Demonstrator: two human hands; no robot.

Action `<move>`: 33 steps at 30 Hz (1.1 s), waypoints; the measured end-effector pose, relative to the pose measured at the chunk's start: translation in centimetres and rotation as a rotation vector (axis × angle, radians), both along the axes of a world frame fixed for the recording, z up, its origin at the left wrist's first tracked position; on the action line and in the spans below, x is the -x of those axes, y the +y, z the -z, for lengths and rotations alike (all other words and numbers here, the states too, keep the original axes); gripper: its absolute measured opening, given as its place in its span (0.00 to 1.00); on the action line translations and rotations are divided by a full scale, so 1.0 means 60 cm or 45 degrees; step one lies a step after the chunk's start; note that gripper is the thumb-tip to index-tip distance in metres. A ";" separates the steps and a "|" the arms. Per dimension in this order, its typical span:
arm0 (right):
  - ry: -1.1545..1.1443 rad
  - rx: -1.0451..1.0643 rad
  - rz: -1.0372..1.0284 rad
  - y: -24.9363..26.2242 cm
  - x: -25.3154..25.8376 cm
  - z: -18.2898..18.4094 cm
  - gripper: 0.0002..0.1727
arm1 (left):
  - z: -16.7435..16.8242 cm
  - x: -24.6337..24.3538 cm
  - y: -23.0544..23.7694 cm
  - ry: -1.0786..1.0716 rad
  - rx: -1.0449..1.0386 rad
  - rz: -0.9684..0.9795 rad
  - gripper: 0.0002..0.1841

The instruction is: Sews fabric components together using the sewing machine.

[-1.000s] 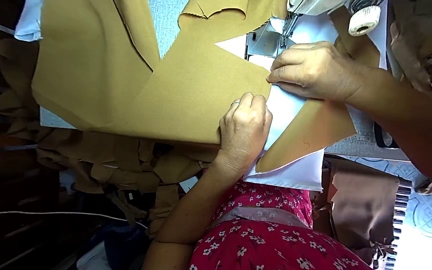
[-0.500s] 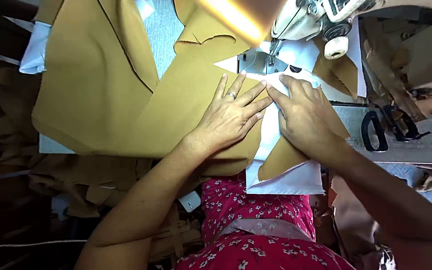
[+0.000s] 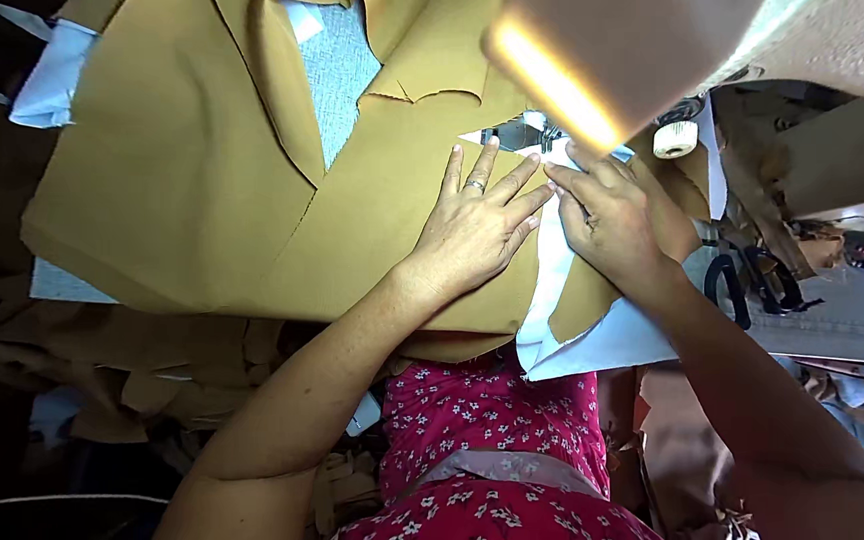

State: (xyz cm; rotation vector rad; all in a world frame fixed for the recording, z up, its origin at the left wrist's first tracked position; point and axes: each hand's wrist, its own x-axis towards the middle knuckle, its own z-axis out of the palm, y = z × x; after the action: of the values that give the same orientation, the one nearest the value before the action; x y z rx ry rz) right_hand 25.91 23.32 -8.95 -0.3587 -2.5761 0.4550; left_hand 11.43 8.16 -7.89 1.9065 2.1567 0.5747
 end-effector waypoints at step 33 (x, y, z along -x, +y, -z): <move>0.063 0.879 0.266 -0.137 -0.048 -0.065 0.17 | -0.032 -0.043 -0.005 -0.083 -0.098 -0.297 0.24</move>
State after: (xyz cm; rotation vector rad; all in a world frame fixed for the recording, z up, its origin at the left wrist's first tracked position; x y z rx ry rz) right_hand 28.82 15.11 -5.06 -0.8241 -2.2266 1.2481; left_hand 14.03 7.83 -5.99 1.6563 2.3628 0.7609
